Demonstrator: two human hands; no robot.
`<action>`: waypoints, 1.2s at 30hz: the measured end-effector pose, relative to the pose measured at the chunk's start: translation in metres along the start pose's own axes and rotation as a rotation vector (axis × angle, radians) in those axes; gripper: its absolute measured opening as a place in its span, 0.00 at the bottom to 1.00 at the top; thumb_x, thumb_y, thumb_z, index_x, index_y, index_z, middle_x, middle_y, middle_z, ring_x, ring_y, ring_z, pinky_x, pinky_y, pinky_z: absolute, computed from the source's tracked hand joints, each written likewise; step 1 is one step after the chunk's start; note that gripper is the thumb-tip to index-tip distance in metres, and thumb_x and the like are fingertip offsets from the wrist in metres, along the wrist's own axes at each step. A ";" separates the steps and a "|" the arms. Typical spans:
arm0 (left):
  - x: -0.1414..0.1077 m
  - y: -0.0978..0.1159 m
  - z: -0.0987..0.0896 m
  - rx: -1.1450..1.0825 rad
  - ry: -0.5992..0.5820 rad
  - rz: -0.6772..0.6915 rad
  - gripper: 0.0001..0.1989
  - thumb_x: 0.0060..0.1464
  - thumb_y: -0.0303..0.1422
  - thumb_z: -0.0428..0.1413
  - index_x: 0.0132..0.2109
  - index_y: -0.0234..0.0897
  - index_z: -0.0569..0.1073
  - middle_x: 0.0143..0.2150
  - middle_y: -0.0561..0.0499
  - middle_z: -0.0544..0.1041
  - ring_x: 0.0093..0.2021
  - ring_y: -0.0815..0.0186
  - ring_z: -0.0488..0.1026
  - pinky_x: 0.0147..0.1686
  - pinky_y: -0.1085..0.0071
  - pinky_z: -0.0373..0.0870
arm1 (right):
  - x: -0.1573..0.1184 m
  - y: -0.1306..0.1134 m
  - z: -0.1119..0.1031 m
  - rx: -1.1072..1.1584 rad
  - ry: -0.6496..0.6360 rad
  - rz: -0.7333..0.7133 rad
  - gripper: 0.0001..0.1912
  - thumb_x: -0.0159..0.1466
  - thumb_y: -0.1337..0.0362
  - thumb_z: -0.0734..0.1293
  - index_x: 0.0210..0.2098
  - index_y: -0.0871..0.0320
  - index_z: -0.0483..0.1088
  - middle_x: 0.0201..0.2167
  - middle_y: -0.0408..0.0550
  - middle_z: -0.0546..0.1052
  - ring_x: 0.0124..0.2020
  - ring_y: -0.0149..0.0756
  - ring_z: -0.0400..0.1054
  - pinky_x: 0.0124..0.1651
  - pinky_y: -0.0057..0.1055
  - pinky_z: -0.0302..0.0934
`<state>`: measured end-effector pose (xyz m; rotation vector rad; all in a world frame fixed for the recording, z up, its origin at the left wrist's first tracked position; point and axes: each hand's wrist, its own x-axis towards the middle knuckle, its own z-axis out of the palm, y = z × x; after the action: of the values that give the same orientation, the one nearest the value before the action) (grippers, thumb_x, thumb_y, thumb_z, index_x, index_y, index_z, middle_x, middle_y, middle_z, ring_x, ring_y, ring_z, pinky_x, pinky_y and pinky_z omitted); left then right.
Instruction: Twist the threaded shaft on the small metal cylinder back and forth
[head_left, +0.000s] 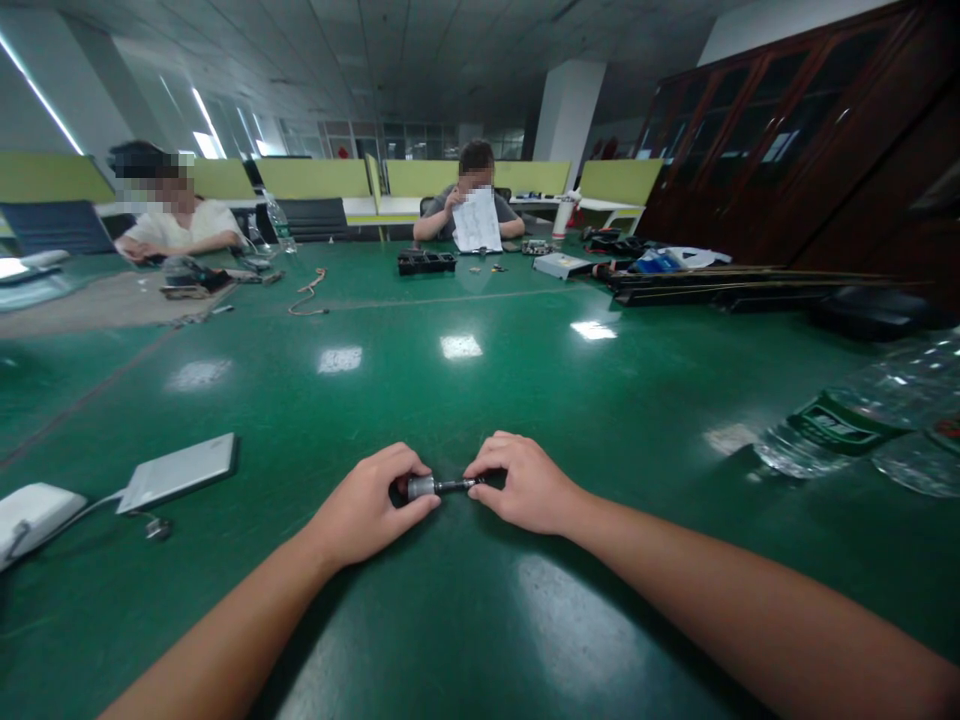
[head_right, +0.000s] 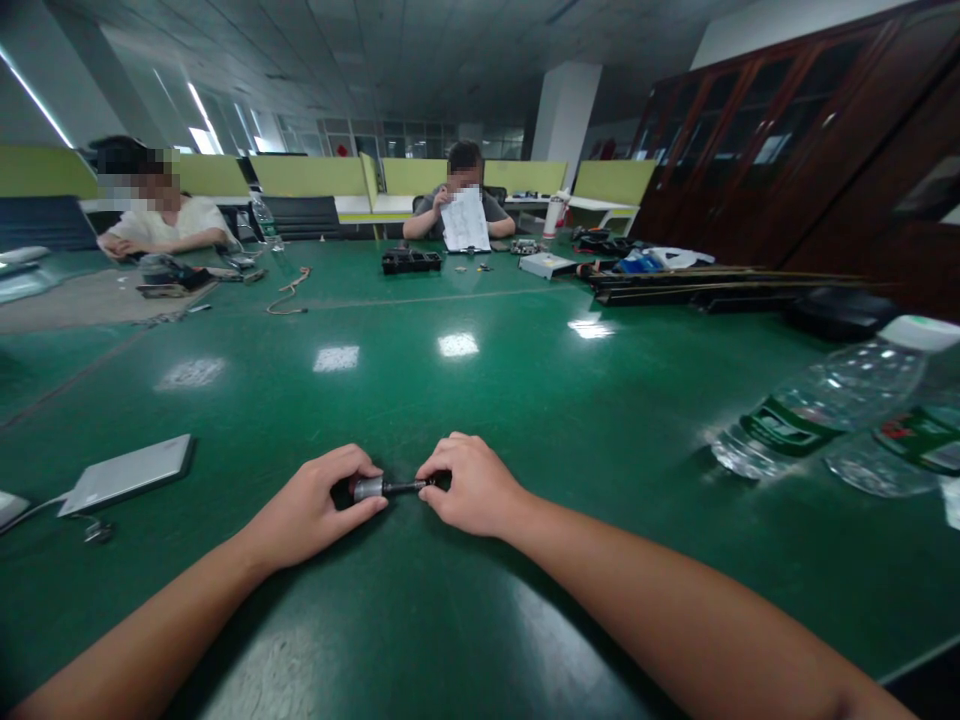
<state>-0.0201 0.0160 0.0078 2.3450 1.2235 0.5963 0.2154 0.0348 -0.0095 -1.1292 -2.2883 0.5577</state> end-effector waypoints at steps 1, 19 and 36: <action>0.000 0.000 0.000 0.001 0.002 0.001 0.08 0.57 0.37 0.58 0.40 0.37 0.72 0.35 0.51 0.72 0.34 0.65 0.70 0.35 0.69 0.66 | 0.000 0.000 0.000 -0.003 0.002 0.001 0.06 0.56 0.68 0.72 0.34 0.56 0.79 0.31 0.46 0.79 0.37 0.37 0.68 0.44 0.35 0.61; 0.000 -0.005 -0.003 0.029 0.033 0.000 0.07 0.57 0.36 0.57 0.39 0.37 0.72 0.35 0.50 0.73 0.35 0.64 0.70 0.36 0.68 0.67 | 0.000 -0.001 -0.003 -0.100 0.010 0.131 0.06 0.56 0.66 0.72 0.34 0.53 0.80 0.33 0.45 0.79 0.39 0.38 0.68 0.44 0.37 0.59; 0.000 -0.002 0.002 -0.036 0.017 0.018 0.10 0.53 0.36 0.62 0.41 0.37 0.73 0.38 0.49 0.74 0.37 0.64 0.71 0.37 0.69 0.68 | 0.002 -0.005 0.001 0.084 0.020 0.028 0.10 0.56 0.67 0.75 0.39 0.55 0.78 0.31 0.44 0.79 0.34 0.32 0.70 0.41 0.31 0.60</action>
<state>-0.0204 0.0163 0.0049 2.3285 1.1903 0.6399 0.2105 0.0339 -0.0070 -1.1225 -2.2140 0.6438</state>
